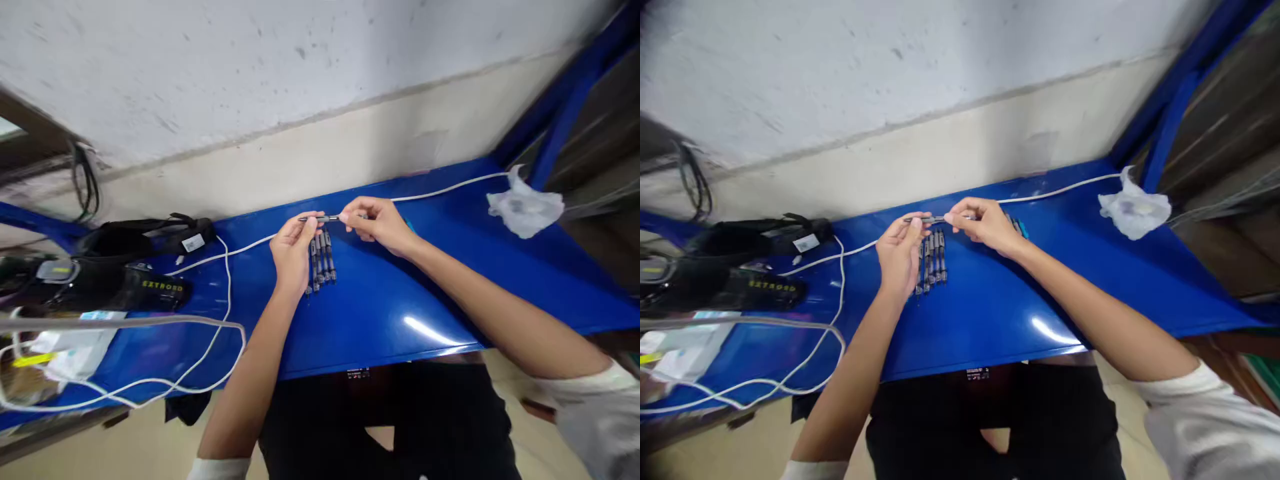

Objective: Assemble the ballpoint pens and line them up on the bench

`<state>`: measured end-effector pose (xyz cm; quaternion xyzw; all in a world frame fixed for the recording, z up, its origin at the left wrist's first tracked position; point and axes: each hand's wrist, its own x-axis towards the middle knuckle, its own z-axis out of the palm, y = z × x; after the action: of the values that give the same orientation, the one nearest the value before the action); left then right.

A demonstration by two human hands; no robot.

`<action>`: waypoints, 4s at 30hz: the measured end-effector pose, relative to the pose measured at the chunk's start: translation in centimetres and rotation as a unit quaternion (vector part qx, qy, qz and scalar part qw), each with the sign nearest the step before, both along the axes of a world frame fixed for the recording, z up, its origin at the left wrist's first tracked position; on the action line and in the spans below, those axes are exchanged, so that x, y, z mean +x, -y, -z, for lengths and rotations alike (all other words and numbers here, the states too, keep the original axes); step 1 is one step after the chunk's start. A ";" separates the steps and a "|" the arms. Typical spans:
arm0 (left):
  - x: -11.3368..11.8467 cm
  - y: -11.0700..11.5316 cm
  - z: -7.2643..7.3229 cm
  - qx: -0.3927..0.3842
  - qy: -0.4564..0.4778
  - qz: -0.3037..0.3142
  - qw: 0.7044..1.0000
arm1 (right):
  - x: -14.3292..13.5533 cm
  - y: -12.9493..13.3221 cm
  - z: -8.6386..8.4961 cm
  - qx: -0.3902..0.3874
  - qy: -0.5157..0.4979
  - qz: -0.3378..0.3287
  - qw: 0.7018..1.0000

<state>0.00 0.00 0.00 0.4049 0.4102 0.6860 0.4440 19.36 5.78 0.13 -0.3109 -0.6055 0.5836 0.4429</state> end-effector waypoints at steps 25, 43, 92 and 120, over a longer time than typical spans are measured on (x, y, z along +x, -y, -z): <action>0.4 0.7 -0.2 0.008 -0.144 0.030 0.989 | 1.3 -2.3 -1.2 -0.244 -0.292 0.048 0.923; -0.4 0.0 -0.4 -0.038 0.019 0.004 0.999 | 4.1 -3.3 -0.4 -0.343 -0.422 0.011 0.840; -1.2 -0.7 0.3 -0.026 -0.092 -0.083 0.992 | 2.3 -2.3 -0.4 -0.266 -0.028 -0.071 0.961; -0.1 0.6 0.1 0.096 -0.402 0.074 0.908 | 5.0 -2.8 -2.9 0.116 0.376 0.059 0.917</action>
<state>-0.10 -0.57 -0.12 0.7162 0.4550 0.4665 0.2499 24.31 8.57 3.07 -0.4891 -0.7714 0.3217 0.2495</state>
